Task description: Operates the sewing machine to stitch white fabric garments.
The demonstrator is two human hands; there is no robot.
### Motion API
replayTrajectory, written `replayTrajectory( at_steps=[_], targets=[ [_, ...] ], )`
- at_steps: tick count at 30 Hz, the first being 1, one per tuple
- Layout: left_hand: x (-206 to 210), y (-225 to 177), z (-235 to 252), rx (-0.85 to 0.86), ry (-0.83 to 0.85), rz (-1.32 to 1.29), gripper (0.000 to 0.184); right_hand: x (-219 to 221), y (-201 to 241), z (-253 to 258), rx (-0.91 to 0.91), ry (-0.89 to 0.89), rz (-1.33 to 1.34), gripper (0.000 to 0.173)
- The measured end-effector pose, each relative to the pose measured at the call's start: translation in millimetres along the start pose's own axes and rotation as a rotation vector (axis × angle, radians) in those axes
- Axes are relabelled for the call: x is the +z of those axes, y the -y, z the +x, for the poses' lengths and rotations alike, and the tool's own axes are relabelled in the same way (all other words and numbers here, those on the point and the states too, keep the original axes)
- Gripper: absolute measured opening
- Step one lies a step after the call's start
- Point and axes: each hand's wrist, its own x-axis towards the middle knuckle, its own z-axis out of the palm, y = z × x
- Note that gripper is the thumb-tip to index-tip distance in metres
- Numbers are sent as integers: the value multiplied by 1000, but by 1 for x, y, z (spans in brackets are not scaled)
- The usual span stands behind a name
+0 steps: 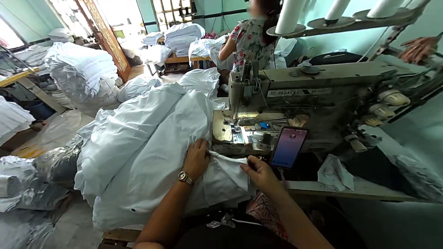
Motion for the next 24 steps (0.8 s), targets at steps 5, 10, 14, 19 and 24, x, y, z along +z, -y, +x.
replayTrajectory(
  at_steps=[5,10,14,19,24],
  targets=[
    [-22,-9,-34,83,-92,-275,56,-4,13,-12,33,113,-40,32],
    [-15,-46,-87,287,-36,-810,35,7,54,-8,21,231,381,40],
    [-13,-67,-89,189,29,-1092,21,30,65,3,-17,268,393,39],
    [-40,-39,-88,93,52,-1067,27,14,63,-5,-77,182,375,39],
    [-61,-31,-81,281,-409,-284,17,34,68,-17,-297,91,-145,30]
  ],
)
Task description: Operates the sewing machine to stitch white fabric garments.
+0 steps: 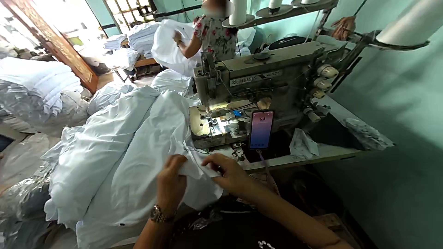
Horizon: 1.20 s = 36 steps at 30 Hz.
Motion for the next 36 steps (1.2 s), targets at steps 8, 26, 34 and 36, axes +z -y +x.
replayTrajectory(
  at_steps=[8,26,34,36],
  targets=[
    [-34,20,-31,70,-27,300,31,-6,-31,-9,13,-329,-159,20],
    [-53,55,-52,-417,383,32,32,5,-79,-16,431,222,315,19],
    [-12,33,10,-125,412,96,38,9,-86,-12,414,249,277,20],
    [1,43,14,-156,498,113,20,9,-88,-14,422,251,276,20]
  ],
)
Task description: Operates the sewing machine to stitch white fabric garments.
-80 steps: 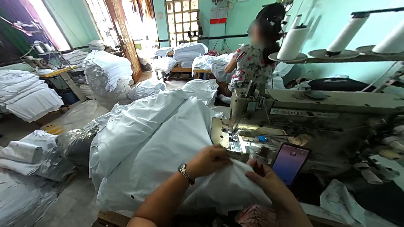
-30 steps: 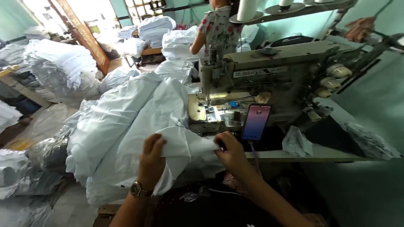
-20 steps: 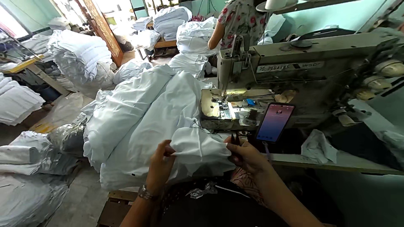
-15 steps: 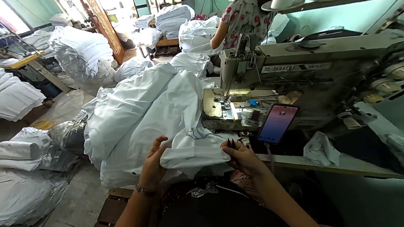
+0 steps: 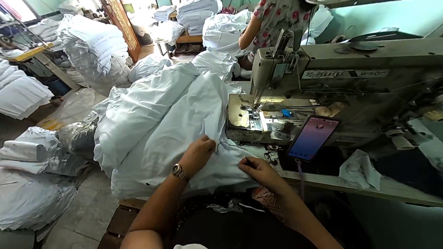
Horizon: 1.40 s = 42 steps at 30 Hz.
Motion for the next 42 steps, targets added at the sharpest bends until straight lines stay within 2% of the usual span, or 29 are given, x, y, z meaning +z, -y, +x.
replayTrajectory(
  at_steps=[1,2,4,8,11,14,17,19,21,22,23,24,26,29,31,33,35,36,38,42],
  targets=[
    [-4,2,-1,6,-14,-30,18,-1,-1,0,-5,0,7,21],
    [-14,3,-6,30,-98,-87,16,-3,-2,1,-13,-2,20,21],
    [-49,9,-29,43,-340,-232,13,-5,-3,0,-15,1,41,20],
    [-144,46,-124,-145,-772,-263,18,0,0,1,-27,46,-3,19],
    [-180,60,-196,-253,-975,-232,13,2,10,-2,-119,64,-172,23],
    [-183,58,-240,-281,-1073,-304,10,-3,28,-7,-253,-70,-381,31],
    [-186,54,-267,-275,-1167,-404,9,-11,47,-2,-262,-187,-473,38],
    [-191,60,-283,-219,-1200,-477,9,-6,55,9,-263,-152,-547,40],
    [-194,53,-278,-181,-1237,-545,12,7,61,20,-261,4,-630,40],
    [-194,46,-269,-179,-1252,-567,15,11,63,25,-250,82,-668,34],
    [-193,39,-257,-183,-1271,-578,17,11,66,27,-261,100,-680,28],
    [-190,33,-242,-171,-1284,-574,19,5,72,28,-307,45,-652,25],
    [-180,26,-213,-115,-1217,-532,14,-14,100,22,-419,-140,-522,22],
    [-144,-3,-145,-19,-949,-544,19,-28,159,-1,-620,-290,-439,19],
    [-109,-32,-93,56,-687,-647,28,-21,194,-9,-767,-222,-417,16],
    [-72,-60,-51,155,-383,-869,36,-9,217,-7,-850,-68,-436,14],
    [-46,-84,-24,251,-154,-1079,25,-3,224,0,-872,7,-501,12],
    [-42,-93,-16,296,-93,-1145,16,-6,222,2,-866,-16,-520,11],
    [-44,-101,-6,362,-62,-1145,11,-21,205,-1,-805,-149,-436,8],
    [-30,-101,18,369,-298,-852,11,-33,138,-16,-568,-472,-195,8]
  ],
)
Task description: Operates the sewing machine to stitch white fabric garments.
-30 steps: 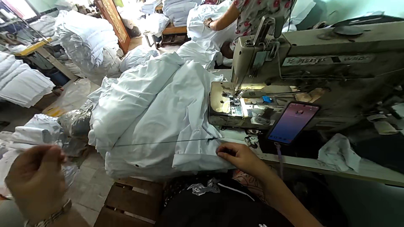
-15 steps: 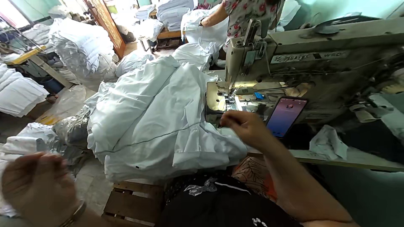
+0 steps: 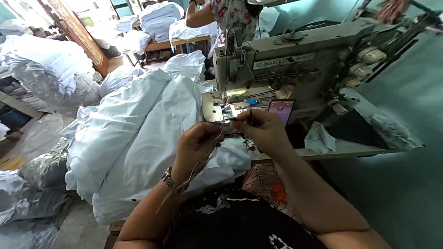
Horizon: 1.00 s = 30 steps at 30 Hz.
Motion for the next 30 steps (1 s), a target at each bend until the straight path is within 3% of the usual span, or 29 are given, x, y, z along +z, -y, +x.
replayTrajectory(
  at_steps=[4,7,9,13,17,21,24,27,30],
  targets=[
    [31,34,-1,102,-44,299,16,14,-23,-46,397,-53,341,10],
    [49,49,-3,104,-30,318,16,10,-30,-61,627,-89,693,8],
    [60,58,-3,146,7,326,13,2,-36,-69,687,-93,831,8],
    [77,78,-3,402,100,477,12,-17,-49,-88,745,-114,997,8],
    [92,78,-5,449,375,475,26,-38,-58,-113,733,-185,998,7],
    [81,78,-4,329,556,529,32,-97,-81,-165,613,13,767,10],
    [48,74,-7,163,495,587,30,-169,-105,-208,861,96,244,11],
    [11,69,-12,92,376,580,27,-237,-163,-254,1278,-112,-400,30],
    [-10,62,-22,61,325,607,23,-284,-203,-296,1436,-324,-668,46]
  ],
)
